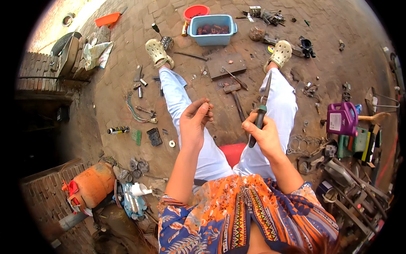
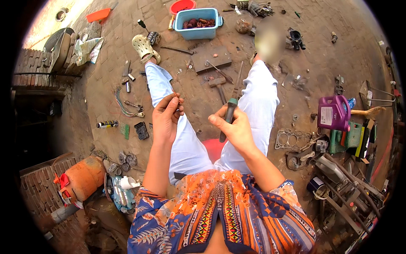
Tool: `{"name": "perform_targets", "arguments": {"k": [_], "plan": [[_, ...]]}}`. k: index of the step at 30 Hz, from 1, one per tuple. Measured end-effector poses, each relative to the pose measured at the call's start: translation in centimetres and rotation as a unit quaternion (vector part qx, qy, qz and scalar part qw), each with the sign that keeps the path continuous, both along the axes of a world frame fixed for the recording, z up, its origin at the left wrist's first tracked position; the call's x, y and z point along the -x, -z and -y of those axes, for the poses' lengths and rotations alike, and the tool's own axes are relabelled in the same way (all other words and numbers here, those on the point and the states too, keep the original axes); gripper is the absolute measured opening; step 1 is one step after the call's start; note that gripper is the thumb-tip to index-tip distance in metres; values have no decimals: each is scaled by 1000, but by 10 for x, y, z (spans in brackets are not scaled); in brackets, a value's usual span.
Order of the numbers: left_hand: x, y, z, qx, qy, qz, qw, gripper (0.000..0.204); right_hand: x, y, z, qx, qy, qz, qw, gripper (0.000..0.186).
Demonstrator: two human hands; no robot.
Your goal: The person sits on the ground and uses pliers to strip and twist small wires. They repeatedly pick up wire pieces, strip insulation, and twist the strands together by hand.
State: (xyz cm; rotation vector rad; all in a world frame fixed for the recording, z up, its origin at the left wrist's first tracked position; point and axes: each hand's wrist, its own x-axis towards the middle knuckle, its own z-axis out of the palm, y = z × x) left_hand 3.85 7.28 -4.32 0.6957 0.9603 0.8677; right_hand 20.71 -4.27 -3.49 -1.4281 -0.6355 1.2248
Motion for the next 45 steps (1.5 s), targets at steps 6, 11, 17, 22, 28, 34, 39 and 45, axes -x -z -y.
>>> {"name": "perform_targets", "arguments": {"k": [6, 11, 17, 22, 28, 34, 39, 45], "plan": [[-31, 44, -74, 40, 56, -44, 997, 20, -35, -14, -36, -15, 71, -56, 996, 26], [-79, 102, -174, 64, 81, -100, 990, 22, -79, 3, -60, -43, 90, -9, 995, 25], [-133, 180, -271, 64, 68, -136, 986, 20, -101, 13, -54, 67, 78, -92, 990, 31], [-174, 215, -318, 42, 73, -144, 986, 21, -111, 17, -52, 51, 114, -194, 973, 29], [-186, 249, -343, 31, 75, -124, 989, 25, -119, 16, -56, 62, 149, -249, 955, 29], [-211, 246, -375, -47, 83, -142, 985, 30, -122, 17, -64, 101, 166, -257, 947, 28], [-199, 246, -368, -124, 26, -181, 975, 31, -115, 18, -65, 108, 137, -247, 953, 26], [-103, 308, -236, -1, -74, -210, 975, 22, -111, 20, -62, 130, 100, -174, 971, 29]]}}
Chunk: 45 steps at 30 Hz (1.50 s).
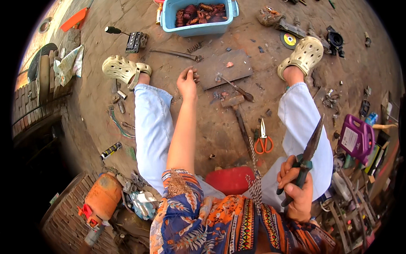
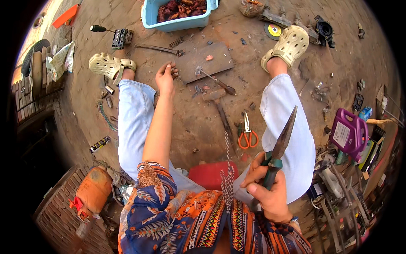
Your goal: The person sits on the ground and uses pliers to strip and twist small wires. They repeatedly pick up wire pieces, strip insulation, and twist the strands together by hand.
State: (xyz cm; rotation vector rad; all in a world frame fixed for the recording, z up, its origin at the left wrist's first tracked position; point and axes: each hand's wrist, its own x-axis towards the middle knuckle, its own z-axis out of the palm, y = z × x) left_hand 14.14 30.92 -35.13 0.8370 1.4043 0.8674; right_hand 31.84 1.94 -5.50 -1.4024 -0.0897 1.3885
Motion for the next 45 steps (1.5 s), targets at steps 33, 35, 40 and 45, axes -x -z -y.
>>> {"name": "perform_targets", "arguments": {"k": [33, 35, 40, 45], "plan": [[68, 41, 289, 142, 7, -276, 951, 43, 65, 281, 29, 414, -257, 403, 775, 54], [66, 40, 286, 181, 10, -204, 962, 39, 63, 293, 37, 428, -245, 438, 752, 52], [75, 39, 278, 242, -6, -136, 961, 26, 53, 300, 40, 422, -239, 497, 719, 45], [53, -3, 254, -69, 68, -495, 863, 28, 42, 309, 38, 425, -229, 512, 710, 39]]}}
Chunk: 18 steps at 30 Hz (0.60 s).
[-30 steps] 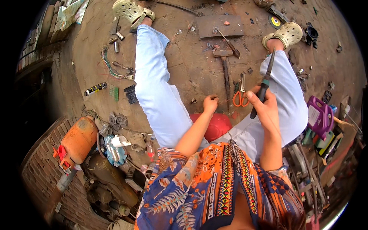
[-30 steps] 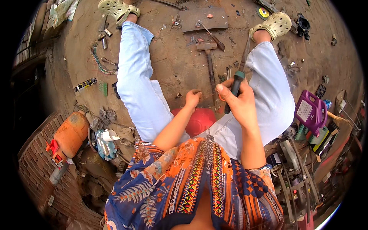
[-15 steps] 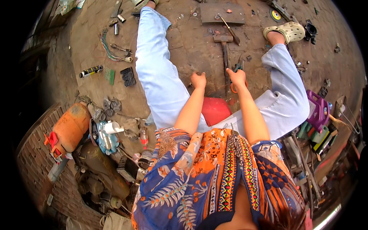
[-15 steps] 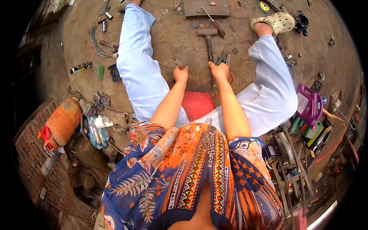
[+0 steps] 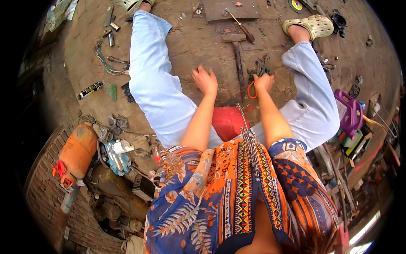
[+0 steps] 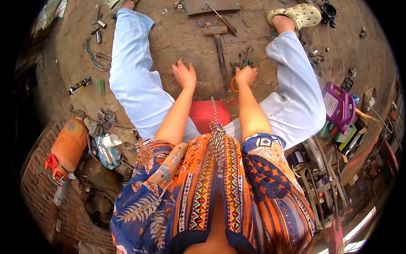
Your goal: The person sits on the ground and uses pliers to strip and twist small wires. They repeatedly pick up wire pieces, strip insulation, and twist the strands together by hand.
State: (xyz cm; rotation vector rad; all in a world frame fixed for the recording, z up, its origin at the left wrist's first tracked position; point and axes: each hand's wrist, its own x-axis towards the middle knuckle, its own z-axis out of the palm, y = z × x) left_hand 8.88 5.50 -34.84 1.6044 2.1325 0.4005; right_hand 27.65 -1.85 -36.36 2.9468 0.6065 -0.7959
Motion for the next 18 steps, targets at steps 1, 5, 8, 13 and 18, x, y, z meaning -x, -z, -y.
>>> {"name": "perform_targets", "arguments": {"k": [1, 5, 8, 13, 18], "plan": [[-2, 3, -4, 9, 40, 12, 999, 28, 2, 2, 0, 0, 2, -7, 1000, 38], [-18, 24, -37, 58, 145, 28, 987, 27, 9, 8, -2, -2, 9, -37, 999, 38], [-30, 39, -54, 103, 179, 6, 978, 26, 12, 13, -1, -5, 22, -53, 998, 38], [-28, 61, -63, 179, 227, -52, 956, 20, 20, 5, -11, 4, 64, -64, 996, 37], [-18, 59, -58, 142, 109, 84, 980, 20, 26, -3, -24, -141, 20, 58, 988, 29]]}}
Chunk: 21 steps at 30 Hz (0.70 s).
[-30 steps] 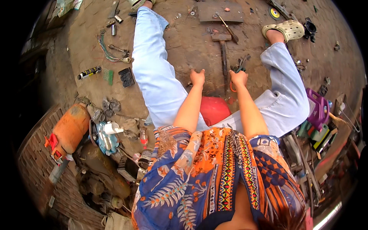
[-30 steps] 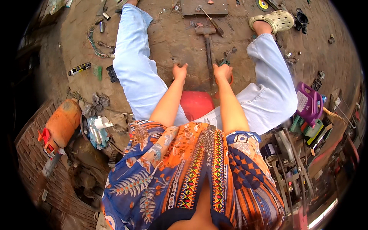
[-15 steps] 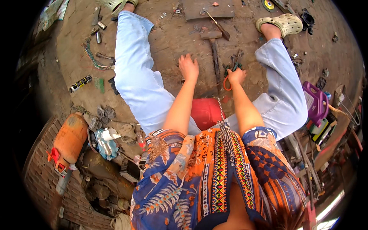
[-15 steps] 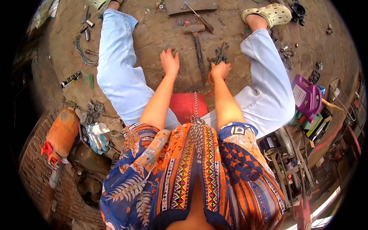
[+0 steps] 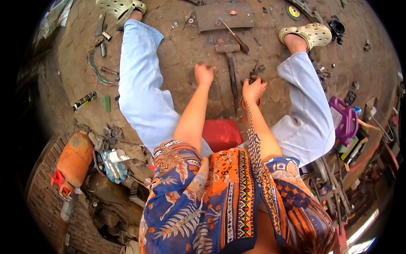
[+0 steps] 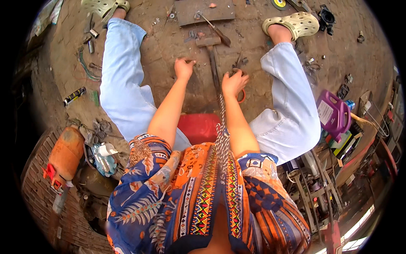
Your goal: The person sits on the ground and uses pliers to strip and twist small wires. They repeatedly pick up wire pieces, strip insulation, and twist the strands together by hand.
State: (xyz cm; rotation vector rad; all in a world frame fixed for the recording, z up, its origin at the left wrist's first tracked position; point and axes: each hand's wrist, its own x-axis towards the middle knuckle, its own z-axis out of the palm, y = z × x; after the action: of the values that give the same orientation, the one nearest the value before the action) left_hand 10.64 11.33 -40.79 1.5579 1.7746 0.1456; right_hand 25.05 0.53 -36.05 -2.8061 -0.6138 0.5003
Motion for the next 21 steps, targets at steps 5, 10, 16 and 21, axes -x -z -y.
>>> {"name": "perform_targets", "arguments": {"k": [5, 10, 16, 21], "plan": [[5, -43, 14, -15, -101, 132, 986, 16, 6, -33, -39, -173, -26, -368, 913, 27], [3, -181, 32, -161, 13, 233, 959, 9, 3, -126, -54, -280, 120, -677, 670, 32], [32, -274, 67, -130, 75, 317, 936, 7, 16, -224, -13, -362, 99, -741, 557, 36], [55, -307, 113, 181, -27, 590, 786, 9, 30, -257, 25, -384, 80, -778, 492, 40]]}}
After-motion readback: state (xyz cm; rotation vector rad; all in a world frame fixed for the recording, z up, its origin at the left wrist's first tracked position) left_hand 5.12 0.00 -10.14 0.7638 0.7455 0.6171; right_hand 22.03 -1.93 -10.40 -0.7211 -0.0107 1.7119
